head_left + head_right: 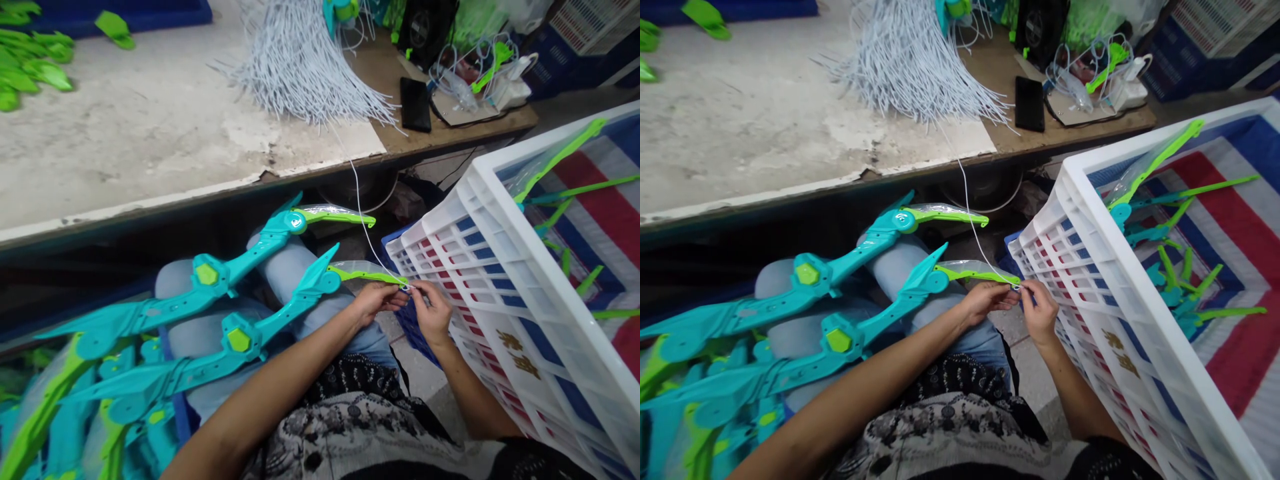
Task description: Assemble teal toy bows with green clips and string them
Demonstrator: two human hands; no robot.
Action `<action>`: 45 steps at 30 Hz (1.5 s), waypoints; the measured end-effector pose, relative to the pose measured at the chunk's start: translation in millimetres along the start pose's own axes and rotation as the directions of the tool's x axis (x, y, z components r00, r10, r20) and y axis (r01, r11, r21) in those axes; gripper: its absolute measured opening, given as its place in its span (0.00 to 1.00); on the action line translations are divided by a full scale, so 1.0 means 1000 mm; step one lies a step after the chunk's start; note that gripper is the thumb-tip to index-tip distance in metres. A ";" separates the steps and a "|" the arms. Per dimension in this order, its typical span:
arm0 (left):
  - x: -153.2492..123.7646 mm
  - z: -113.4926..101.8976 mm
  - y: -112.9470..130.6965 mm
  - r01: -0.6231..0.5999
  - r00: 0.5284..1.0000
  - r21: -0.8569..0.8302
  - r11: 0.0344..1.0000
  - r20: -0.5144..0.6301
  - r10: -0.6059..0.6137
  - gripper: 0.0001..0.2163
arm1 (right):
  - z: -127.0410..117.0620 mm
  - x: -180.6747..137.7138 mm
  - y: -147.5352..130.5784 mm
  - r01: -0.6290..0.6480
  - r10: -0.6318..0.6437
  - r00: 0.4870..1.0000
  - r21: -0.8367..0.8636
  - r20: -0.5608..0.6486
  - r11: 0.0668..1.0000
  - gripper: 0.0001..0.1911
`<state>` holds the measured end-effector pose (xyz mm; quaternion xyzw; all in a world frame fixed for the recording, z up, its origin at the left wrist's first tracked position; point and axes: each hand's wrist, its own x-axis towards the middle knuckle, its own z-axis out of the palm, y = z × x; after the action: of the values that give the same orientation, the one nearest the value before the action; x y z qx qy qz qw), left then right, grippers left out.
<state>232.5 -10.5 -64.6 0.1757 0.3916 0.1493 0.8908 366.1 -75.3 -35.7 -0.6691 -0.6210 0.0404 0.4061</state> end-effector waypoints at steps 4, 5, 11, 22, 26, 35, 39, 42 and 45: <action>-0.004 0.010 -0.001 0.020 1.000 -0.111 0.994 0.019 -0.018 0.04 | -0.001 0.000 -0.004 -0.011 0.010 1.000 0.039 0.006 0.999 0.05; -0.005 0.013 -0.001 0.016 1.000 -0.126 0.992 0.020 -0.013 0.03 | -0.001 -0.001 -0.006 -0.023 0.022 1.000 0.050 0.011 0.998 0.04; -0.010 0.022 -0.001 0.020 0.998 -0.163 0.986 -0.050 -0.029 0.02 | -0.009 -0.007 -0.010 -0.117 0.114 0.992 0.074 0.049 0.990 0.04; -0.026 0.018 -0.004 0.051 0.997 -0.156 0.986 -0.054 -0.060 0.07 | -0.012 -0.015 -0.005 -0.296 0.235 0.942 0.261 0.240 0.919 0.08; -0.025 0.019 -0.007 0.013 0.996 -0.128 0.992 -0.082 -0.023 0.10 | -0.013 -0.013 -0.004 -0.219 0.168 0.955 0.199 0.243 0.955 0.03; -0.011 0.017 -0.010 -0.078 0.969 -0.014 0.997 -0.234 0.073 0.04 | -0.009 -0.003 0.004 -0.087 0.095 0.980 -0.055 0.176 0.995 0.06; -0.003 0.016 -0.011 -0.126 0.972 0.042 0.991 -0.195 0.131 0.06 | -0.003 0.000 0.010 -0.015 0.038 0.980 -0.119 0.196 0.993 0.05; 0.001 0.015 -0.014 -0.145 0.976 0.084 0.986 -0.152 0.156 0.07 | 0.000 0.001 0.012 0.032 -0.001 0.980 -0.152 0.198 0.988 0.05; 0.004 0.012 -0.016 -0.157 0.975 0.100 0.983 -0.142 0.170 0.07 | 0.001 0.003 0.010 0.110 -0.072 0.980 -0.205 0.186 0.973 0.05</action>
<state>246.5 -26.1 -66.3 0.2349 0.4481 0.2175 0.8347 374.2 -70.9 -41.0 -0.6735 -0.6855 0.0139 0.2762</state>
